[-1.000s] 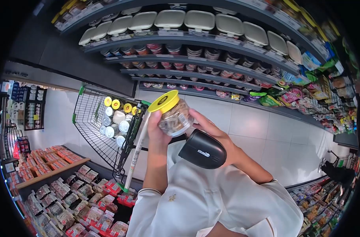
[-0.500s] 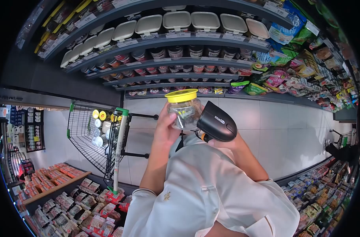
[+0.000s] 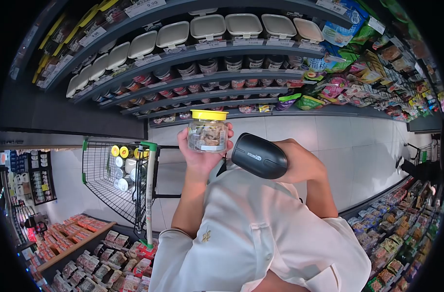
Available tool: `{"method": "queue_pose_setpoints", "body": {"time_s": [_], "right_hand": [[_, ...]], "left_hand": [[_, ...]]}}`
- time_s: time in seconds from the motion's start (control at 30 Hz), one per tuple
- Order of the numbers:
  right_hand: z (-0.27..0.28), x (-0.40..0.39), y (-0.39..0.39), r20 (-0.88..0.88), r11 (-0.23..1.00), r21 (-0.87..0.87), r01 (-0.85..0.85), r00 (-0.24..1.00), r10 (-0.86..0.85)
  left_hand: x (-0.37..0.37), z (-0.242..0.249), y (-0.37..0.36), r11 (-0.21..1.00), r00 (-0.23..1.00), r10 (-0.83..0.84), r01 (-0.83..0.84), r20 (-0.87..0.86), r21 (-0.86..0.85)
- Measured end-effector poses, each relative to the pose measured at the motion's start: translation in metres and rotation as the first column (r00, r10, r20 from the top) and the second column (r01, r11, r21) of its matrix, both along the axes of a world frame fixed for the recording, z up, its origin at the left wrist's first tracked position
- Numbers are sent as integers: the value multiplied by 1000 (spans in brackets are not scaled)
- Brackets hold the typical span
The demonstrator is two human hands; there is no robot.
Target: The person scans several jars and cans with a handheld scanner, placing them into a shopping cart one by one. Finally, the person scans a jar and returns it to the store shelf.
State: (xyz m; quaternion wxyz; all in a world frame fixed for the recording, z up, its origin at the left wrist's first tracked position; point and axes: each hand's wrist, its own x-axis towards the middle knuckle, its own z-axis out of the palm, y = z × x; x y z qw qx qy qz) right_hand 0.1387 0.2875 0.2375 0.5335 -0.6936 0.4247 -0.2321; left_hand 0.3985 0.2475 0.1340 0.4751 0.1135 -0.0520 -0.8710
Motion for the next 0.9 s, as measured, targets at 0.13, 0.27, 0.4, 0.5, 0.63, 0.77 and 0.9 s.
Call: {"method": "queue_pose_setpoints", "body": {"time_s": [0.13,0.27,0.4,0.5,0.63,0.77,0.9], "right_hand": [[8,16,-13,-46,1000,30,-1,999,2],[-1,33,-26,28,997,77,22,999,-25],[-23,70,-26,310,924,315,218,896,-317],[-29,96,-29,378,885,361,293,822,-427],[-29,122,-27,440,852,403,335,745,-501],[-51,124,-19,384,829,422,367,756,-530],[-52,123,-16,366,797,437,416,727,-580]], "left_hand": [[17,3,-11,1000,994,16,-15,112,-12],[41,6,-18,996,992,20,-8,125,-91],[58,-8,-19,963,942,224,-174,251,-208],[65,-7,-16,920,819,362,-236,445,-313],[68,4,-14,837,526,508,-117,682,-534],[64,6,-15,790,496,548,-43,673,-611],[66,2,-22,713,331,630,113,702,-692]]}}
